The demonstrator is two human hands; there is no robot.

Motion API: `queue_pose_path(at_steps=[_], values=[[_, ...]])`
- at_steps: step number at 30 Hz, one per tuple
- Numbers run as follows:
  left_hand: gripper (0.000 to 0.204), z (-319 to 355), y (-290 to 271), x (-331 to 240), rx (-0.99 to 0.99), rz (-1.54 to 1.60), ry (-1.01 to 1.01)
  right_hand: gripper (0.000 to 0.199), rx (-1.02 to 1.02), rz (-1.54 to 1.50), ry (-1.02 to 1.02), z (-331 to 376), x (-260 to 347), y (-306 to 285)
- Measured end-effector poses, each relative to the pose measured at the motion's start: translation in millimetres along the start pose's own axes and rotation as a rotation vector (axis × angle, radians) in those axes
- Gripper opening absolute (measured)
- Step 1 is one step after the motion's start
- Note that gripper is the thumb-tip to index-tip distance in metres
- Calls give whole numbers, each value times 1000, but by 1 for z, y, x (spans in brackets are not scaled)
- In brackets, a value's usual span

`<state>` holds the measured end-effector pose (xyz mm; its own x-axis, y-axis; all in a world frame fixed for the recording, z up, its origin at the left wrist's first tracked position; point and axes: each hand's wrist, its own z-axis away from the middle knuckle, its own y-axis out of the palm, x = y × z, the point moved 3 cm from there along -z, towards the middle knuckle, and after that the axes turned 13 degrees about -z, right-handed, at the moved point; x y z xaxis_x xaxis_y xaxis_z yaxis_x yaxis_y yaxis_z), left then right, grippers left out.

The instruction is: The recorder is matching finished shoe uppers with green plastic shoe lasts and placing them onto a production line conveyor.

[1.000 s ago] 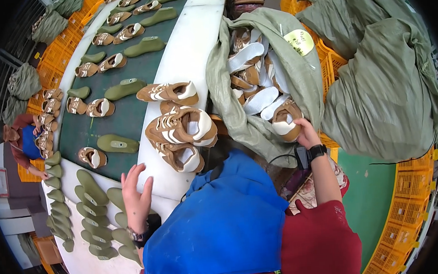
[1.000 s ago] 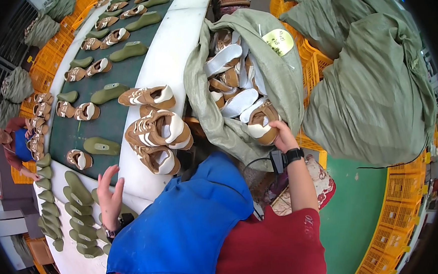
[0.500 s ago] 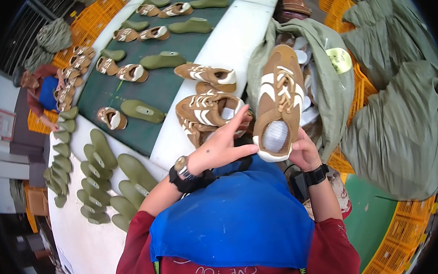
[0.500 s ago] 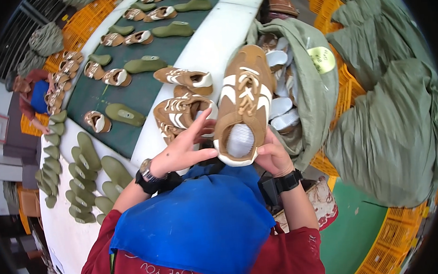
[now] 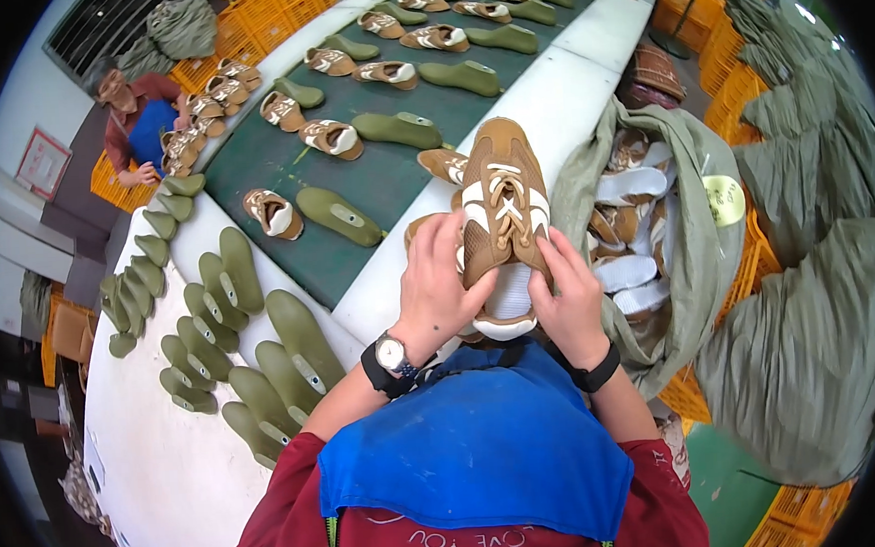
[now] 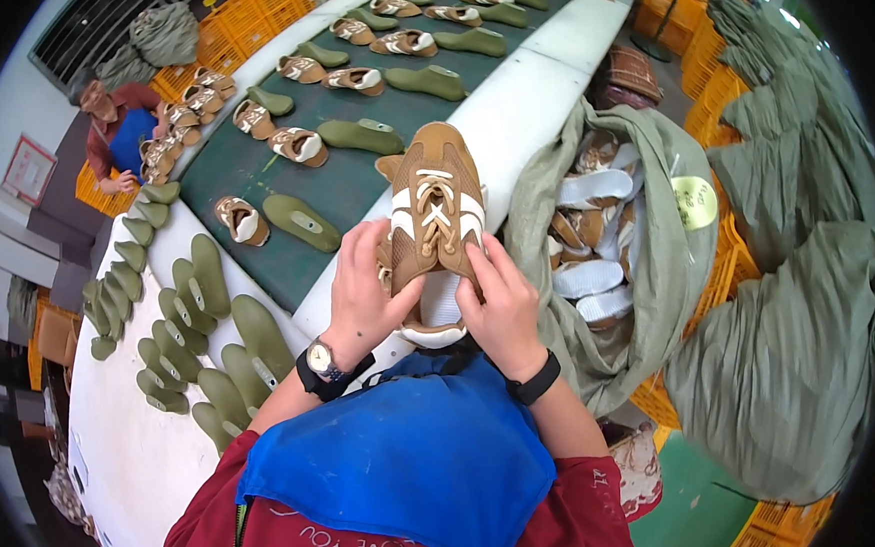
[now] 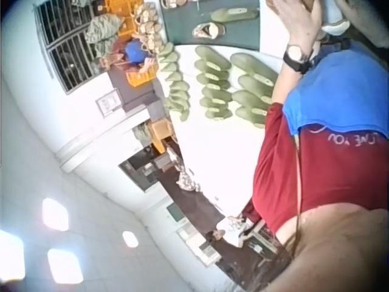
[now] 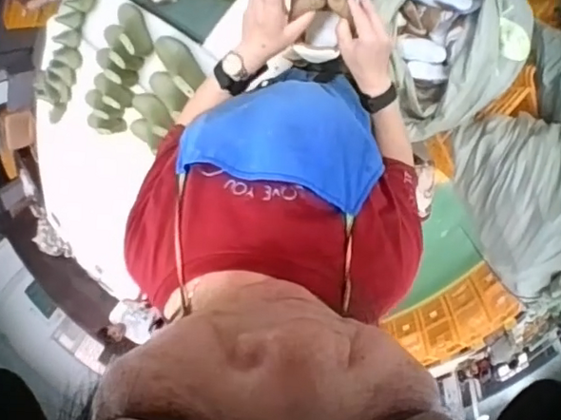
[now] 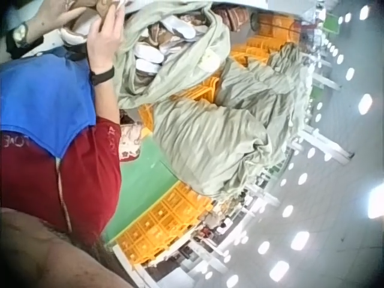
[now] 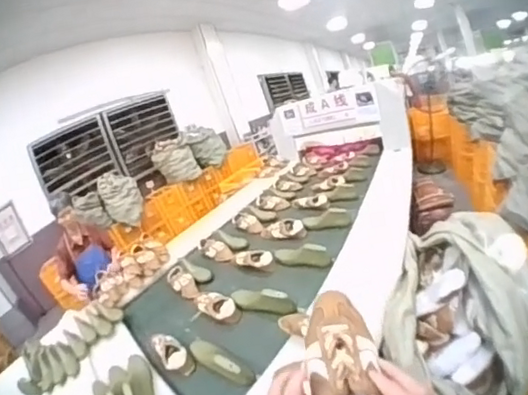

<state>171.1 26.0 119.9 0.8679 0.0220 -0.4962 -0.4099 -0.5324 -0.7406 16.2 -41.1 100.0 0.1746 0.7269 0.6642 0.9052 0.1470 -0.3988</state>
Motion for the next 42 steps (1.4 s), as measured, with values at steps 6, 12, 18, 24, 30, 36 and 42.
queue_pose_path(at_steps=[6, 12, 18, 24, 30, 36, 42], values=[[30, 5, -11, -1, -167, -163, 204, 26, -4, -120, -14, -5, 4, 11], [16, 8, -19, 29, -210, -149, 50, 24, 161, -534, 281, -12, -20, 16], [17, 75, -63, 150, -229, -383, -417, 20, 32, -185, 507, 29, -168, -69], [22, 153, -3, 182, 222, -477, -472, 30, -213, 93, 1188, 87, -315, -216], [25, 157, 11, 179, 342, -453, -565, 60, -472, 866, 585, 16, -288, -329], [25, 155, 11, 176, 356, -471, -494, 59, -210, 805, 908, 10, -333, -353], [27, 160, 7, 170, 370, -463, -552, 43, -302, 776, 859, 10, -282, -253]])
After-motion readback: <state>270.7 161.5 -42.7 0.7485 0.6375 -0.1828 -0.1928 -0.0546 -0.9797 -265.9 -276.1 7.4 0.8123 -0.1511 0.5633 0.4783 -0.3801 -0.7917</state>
